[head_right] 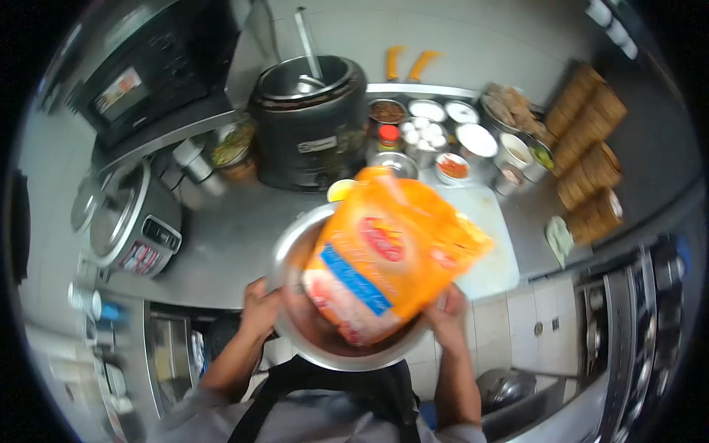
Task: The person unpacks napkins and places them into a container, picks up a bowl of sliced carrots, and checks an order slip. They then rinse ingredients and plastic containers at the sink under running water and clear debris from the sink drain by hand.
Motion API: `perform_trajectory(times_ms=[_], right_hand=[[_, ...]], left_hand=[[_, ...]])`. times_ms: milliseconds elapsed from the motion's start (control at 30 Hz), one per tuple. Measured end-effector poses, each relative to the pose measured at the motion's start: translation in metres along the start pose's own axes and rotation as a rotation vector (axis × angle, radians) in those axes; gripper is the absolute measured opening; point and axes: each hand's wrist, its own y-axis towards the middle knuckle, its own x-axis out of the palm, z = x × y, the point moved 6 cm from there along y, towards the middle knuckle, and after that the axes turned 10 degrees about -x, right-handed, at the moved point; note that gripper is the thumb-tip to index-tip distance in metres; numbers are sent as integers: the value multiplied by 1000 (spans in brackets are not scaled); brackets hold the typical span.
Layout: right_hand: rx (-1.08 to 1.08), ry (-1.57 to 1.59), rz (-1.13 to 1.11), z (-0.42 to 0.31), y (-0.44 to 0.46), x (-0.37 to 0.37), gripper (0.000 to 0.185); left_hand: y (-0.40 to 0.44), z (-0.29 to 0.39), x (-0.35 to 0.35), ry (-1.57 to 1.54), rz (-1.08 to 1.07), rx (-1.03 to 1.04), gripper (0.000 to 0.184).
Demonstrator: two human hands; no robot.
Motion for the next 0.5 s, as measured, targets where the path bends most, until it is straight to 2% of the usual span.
perform_trajectory(times_ms=[33,67,100,133,167,200,233,267,300,333,367,400,433,500], right_hand=[[-3,5,-43,-1,-4,23,36],[-34,108,-132,-3,-6,51,36],[-9,96,-221,3,-10,72,37],[-62,88,-253,-7,-10,101,39],[-75,61,-279,-6,-13,125,38],[55,92,-285,7,-19,149,23],[-42,67,-305,51,-23,176,19],[-99,40,-331,32,-20,195,28],[-101,38,-354,46,-18,216,28],[-100,35,-380,62,-14,234,27],[-117,29,-348,61,-9,241,27],[-16,38,-414,65,-7,253,27],[89,50,-484,70,-6,266,28],[7,-8,-498,79,6,280,27]], left_hand=[[-9,-11,-35,84,59,-59,15],[-28,1,-54,-45,70,-111,17],[-40,7,-73,-122,124,-41,20],[-49,9,-102,-64,148,58,24],[-60,9,-130,-82,230,26,26],[-75,25,-144,28,243,81,25],[-72,-1,-187,34,297,74,24],[-70,-24,-227,158,261,65,32],[-71,-42,-249,57,249,81,32],[-66,-47,-256,-46,236,91,31],[-103,7,-220,281,503,19,26],[-98,-5,-235,438,514,-40,28],[-91,-20,-244,283,542,-85,28],[-89,-31,-244,279,560,-82,28]])
